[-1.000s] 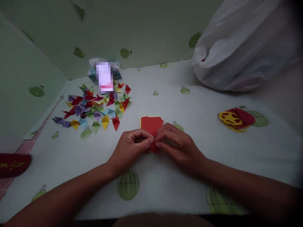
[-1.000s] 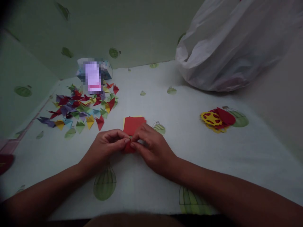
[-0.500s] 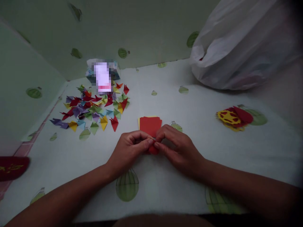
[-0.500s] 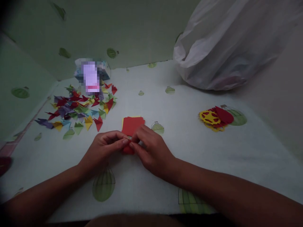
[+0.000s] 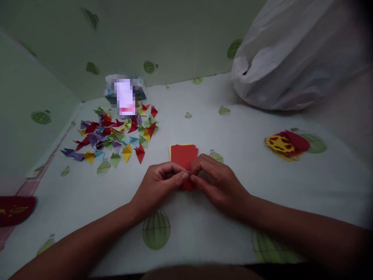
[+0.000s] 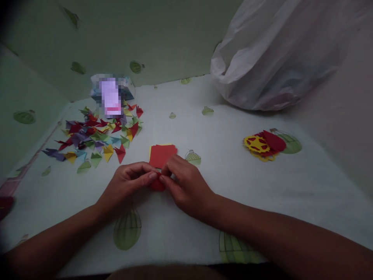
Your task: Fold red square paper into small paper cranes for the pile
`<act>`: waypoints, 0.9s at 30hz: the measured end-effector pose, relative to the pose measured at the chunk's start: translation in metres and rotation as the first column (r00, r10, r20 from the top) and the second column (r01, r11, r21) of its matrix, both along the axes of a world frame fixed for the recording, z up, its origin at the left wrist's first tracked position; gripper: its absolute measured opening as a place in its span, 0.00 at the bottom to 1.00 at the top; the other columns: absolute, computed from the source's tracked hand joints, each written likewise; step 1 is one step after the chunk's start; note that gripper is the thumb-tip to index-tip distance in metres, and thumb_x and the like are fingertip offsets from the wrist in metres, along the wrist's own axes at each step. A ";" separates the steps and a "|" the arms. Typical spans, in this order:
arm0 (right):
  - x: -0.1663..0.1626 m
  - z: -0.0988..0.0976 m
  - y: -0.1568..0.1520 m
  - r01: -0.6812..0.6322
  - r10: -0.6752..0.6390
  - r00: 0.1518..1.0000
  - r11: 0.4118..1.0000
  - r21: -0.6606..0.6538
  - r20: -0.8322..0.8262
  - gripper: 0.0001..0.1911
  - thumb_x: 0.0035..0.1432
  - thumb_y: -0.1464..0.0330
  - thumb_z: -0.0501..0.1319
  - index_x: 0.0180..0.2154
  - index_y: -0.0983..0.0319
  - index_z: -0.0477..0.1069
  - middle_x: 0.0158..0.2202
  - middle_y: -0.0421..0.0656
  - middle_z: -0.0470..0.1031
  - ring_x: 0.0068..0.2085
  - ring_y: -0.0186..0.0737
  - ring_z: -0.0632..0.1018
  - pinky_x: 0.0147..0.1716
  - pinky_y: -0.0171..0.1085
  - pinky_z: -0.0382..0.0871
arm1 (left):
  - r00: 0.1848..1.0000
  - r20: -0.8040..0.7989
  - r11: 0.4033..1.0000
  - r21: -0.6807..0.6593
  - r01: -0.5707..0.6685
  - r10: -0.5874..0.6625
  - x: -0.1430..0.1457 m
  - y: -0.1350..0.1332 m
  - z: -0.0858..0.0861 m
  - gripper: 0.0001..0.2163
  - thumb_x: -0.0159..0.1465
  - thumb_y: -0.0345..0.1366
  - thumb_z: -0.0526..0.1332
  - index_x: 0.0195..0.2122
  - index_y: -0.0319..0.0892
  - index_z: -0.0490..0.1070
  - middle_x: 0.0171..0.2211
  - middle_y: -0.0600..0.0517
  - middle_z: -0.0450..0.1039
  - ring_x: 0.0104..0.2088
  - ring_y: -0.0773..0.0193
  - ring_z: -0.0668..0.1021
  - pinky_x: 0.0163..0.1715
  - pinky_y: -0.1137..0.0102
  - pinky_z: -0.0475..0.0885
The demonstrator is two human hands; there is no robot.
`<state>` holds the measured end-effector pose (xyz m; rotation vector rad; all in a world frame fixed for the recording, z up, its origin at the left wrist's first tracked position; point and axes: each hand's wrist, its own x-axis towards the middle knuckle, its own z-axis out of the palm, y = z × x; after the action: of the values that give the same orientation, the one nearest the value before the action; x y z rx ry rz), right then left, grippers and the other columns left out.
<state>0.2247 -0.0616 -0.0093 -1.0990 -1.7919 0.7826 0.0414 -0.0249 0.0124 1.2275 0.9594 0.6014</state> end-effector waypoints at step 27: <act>0.005 0.007 0.004 -0.152 0.020 0.940 0.918 -0.366 -0.341 0.19 0.69 0.59 0.52 0.30 0.62 0.70 0.26 0.40 0.70 0.30 0.34 0.72 0.32 0.35 0.67 | 0.979 0.035 0.967 0.153 -0.203 0.200 0.000 0.003 -0.007 0.05 0.61 0.36 0.66 0.32 0.40 0.74 0.28 0.55 0.75 0.29 0.71 0.75 0.31 0.76 0.71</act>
<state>0.2293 -0.0572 -0.0026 -1.0607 -1.4395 1.3384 0.0413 -0.0217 0.0058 1.2683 1.0444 0.8608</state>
